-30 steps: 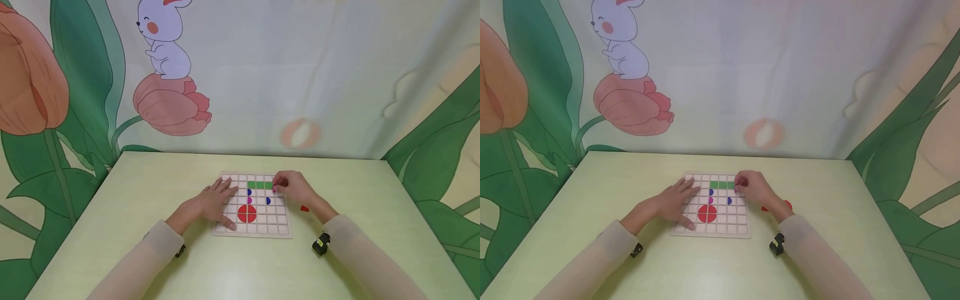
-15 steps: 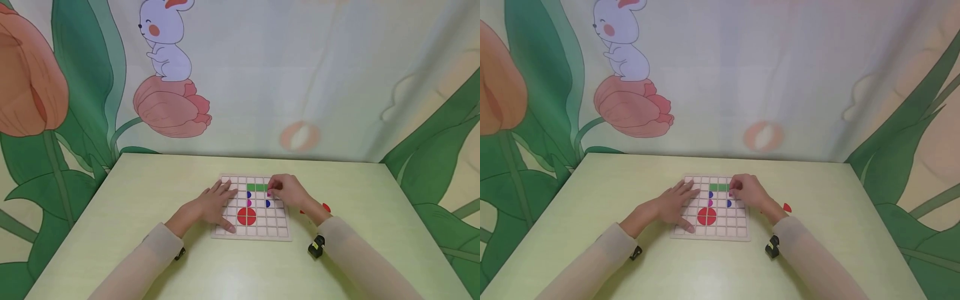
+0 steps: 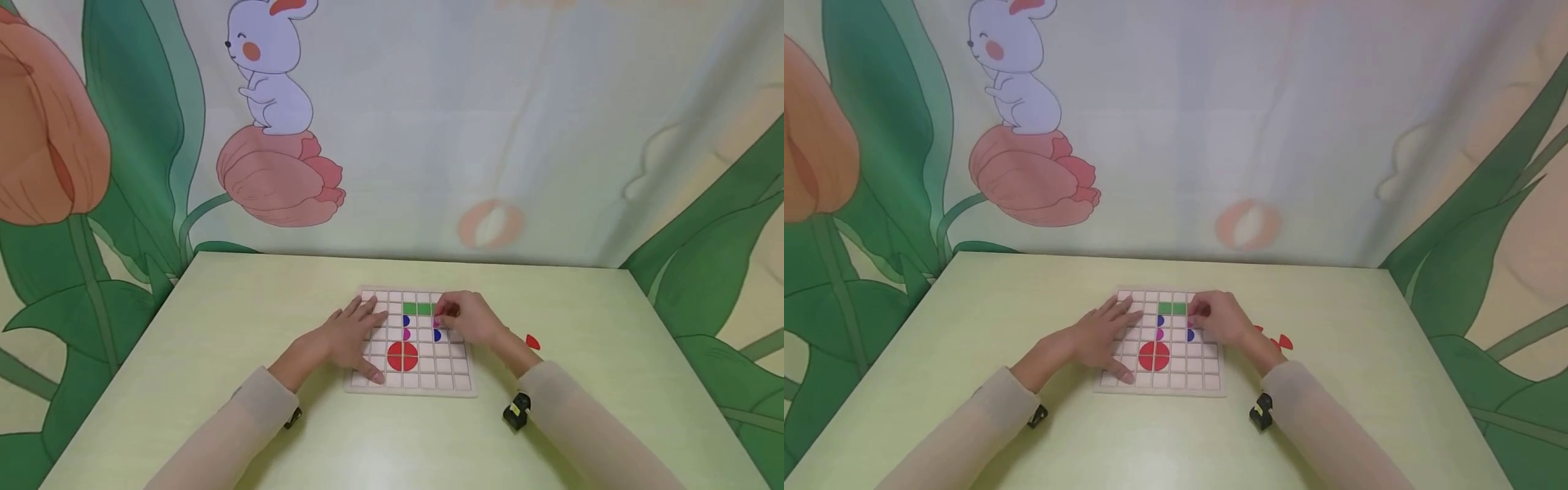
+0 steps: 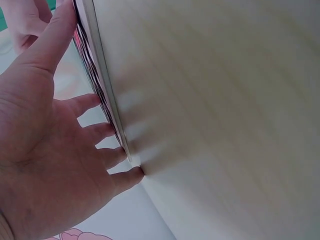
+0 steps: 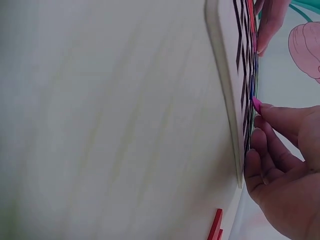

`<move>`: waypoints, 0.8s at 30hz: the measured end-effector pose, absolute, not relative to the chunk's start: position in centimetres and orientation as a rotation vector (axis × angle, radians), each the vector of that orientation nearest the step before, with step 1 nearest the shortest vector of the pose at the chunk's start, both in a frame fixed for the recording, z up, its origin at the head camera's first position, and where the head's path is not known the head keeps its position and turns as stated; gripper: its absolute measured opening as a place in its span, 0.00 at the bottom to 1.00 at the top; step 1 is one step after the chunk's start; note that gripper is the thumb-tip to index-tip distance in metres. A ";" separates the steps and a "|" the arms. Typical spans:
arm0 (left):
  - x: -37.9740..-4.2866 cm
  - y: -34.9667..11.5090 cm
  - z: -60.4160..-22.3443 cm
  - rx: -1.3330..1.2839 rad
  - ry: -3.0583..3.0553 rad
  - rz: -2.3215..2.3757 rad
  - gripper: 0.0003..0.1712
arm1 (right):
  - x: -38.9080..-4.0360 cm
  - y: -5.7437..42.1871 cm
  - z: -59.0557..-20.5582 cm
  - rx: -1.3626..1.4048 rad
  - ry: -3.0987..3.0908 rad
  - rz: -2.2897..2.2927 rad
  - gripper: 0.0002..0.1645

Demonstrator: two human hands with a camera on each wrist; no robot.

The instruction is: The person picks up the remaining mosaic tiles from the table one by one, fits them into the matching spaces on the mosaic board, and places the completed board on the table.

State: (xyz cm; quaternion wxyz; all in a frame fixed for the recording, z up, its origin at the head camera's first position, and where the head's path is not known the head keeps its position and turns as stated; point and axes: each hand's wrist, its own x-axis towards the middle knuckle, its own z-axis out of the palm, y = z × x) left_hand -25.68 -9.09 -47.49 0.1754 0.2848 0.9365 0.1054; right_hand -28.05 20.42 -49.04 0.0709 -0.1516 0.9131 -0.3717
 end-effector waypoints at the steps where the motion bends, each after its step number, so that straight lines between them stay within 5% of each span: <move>1: -25.7 -9.2 -47.5 0.808 2.659 0.297 0.74 | -28.1 20.4 -49.0 -0.459 2.749 -1.115 0.01; 24: -25.6 -9.1 -47.5 0.791 2.669 0.303 0.73 | -27.8 19.9 -49.2 -0.448 2.844 -0.985 0.03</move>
